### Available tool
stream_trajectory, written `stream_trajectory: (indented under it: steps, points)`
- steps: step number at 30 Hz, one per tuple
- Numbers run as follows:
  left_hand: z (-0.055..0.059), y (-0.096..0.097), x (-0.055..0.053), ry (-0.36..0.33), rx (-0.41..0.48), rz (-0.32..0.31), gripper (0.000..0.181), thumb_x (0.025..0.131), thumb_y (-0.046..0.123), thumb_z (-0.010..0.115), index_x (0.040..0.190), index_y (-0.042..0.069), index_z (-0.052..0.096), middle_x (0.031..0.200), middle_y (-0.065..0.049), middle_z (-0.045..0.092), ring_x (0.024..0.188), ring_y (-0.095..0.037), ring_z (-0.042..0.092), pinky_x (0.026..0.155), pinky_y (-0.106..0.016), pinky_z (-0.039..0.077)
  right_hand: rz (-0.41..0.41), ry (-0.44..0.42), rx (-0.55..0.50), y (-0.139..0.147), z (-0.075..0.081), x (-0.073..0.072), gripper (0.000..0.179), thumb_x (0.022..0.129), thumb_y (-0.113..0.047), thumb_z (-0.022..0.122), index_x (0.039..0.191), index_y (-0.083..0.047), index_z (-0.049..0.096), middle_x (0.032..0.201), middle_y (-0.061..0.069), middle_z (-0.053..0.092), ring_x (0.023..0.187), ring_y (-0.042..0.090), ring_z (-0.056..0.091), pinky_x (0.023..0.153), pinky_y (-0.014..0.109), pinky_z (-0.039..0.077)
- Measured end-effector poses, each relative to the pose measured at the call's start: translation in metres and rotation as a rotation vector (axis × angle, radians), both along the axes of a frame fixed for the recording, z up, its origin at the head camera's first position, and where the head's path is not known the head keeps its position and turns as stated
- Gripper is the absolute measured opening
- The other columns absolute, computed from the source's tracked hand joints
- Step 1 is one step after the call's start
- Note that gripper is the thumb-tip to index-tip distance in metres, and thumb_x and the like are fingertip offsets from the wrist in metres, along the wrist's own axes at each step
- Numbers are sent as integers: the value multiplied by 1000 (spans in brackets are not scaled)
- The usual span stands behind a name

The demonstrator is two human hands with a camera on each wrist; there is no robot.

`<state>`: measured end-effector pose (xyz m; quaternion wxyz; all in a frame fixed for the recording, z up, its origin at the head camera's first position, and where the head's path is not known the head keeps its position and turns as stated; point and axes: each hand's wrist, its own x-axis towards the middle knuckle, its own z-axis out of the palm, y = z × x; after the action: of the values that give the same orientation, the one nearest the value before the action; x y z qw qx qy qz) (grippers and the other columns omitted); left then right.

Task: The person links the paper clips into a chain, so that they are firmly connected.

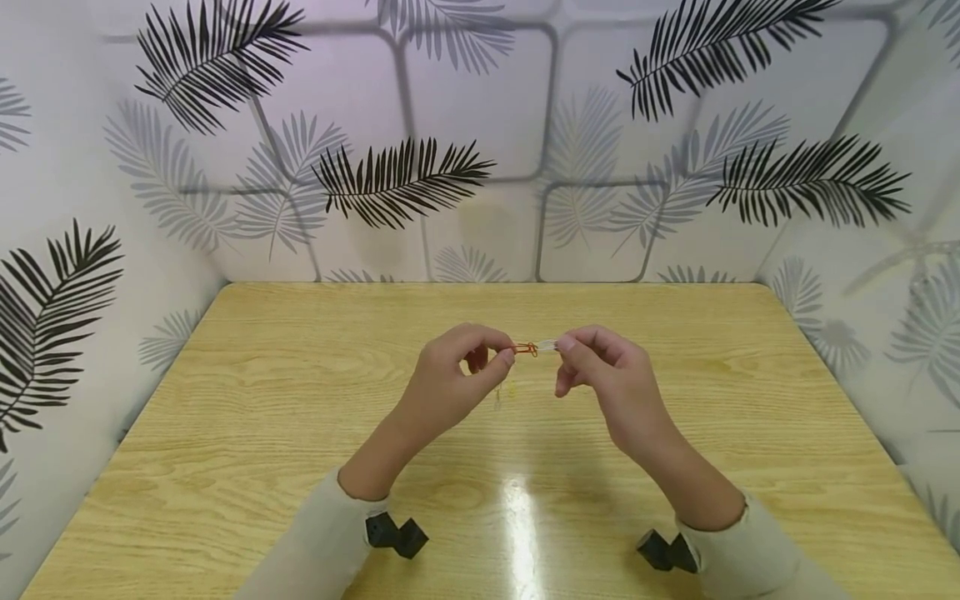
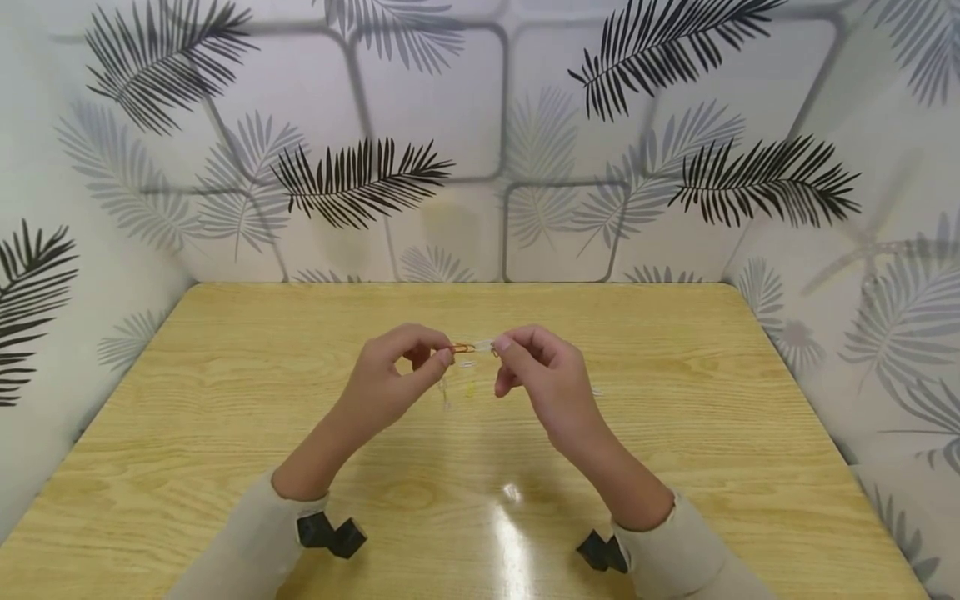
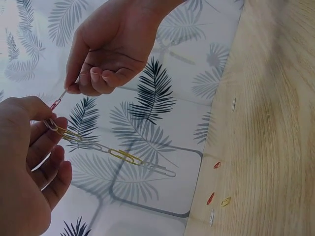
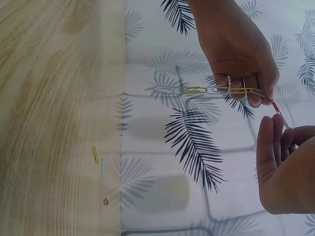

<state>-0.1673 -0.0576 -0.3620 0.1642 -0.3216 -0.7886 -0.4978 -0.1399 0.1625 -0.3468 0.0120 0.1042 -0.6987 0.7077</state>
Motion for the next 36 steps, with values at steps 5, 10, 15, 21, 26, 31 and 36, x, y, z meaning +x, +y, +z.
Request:
stream_trajectory:
  steps: [5,10,15,21,26,31,36]
  points:
    - [2,0,1,-168,-2,-39,8,95,15,68,102,12,72,90,1,64,78,-15,54,71,-30,48,4,-3,8,1,3,1,15,101,-20,63,96,-6,65,77,3,59,67,18,63,74,32,58]
    - [4,0,2,-246,17,-98,9,95,17,68,104,14,71,94,5,68,83,-15,56,75,-29,49,13,-2,20,1,6,2,14,101,-20,63,97,-7,66,76,3,60,66,18,64,76,32,58]
    - [5,1,2,-261,31,-141,15,95,17,69,110,16,70,95,6,72,86,-13,62,76,-27,49,19,6,59,-1,6,2,14,100,-21,64,98,-7,67,77,3,61,66,20,64,77,32,57]
    - [7,1,5,-283,29,-152,17,96,20,69,112,14,70,93,5,71,87,-14,62,75,-28,49,35,3,100,-4,6,3,18,100,-22,65,100,-4,66,77,4,60,68,21,63,75,32,58]
    - [8,1,7,-312,26,-142,14,97,23,68,108,16,72,94,6,68,86,-16,58,75,-30,49,45,11,131,-7,8,4,21,100,-24,64,103,-3,66,77,4,60,69,22,63,75,31,57]
    - [9,0,7,-315,51,-115,13,97,23,69,106,16,73,94,4,66,84,-19,56,76,-35,49,77,37,179,-8,10,4,23,101,-25,63,107,-3,67,78,6,60,72,24,64,76,32,56]
    - [11,-4,7,-332,66,-83,9,96,24,69,103,19,72,92,4,66,83,-18,59,75,-32,50,164,65,285,0,2,-6,26,104,-30,58,111,-8,69,82,11,60,77,27,65,78,35,56]
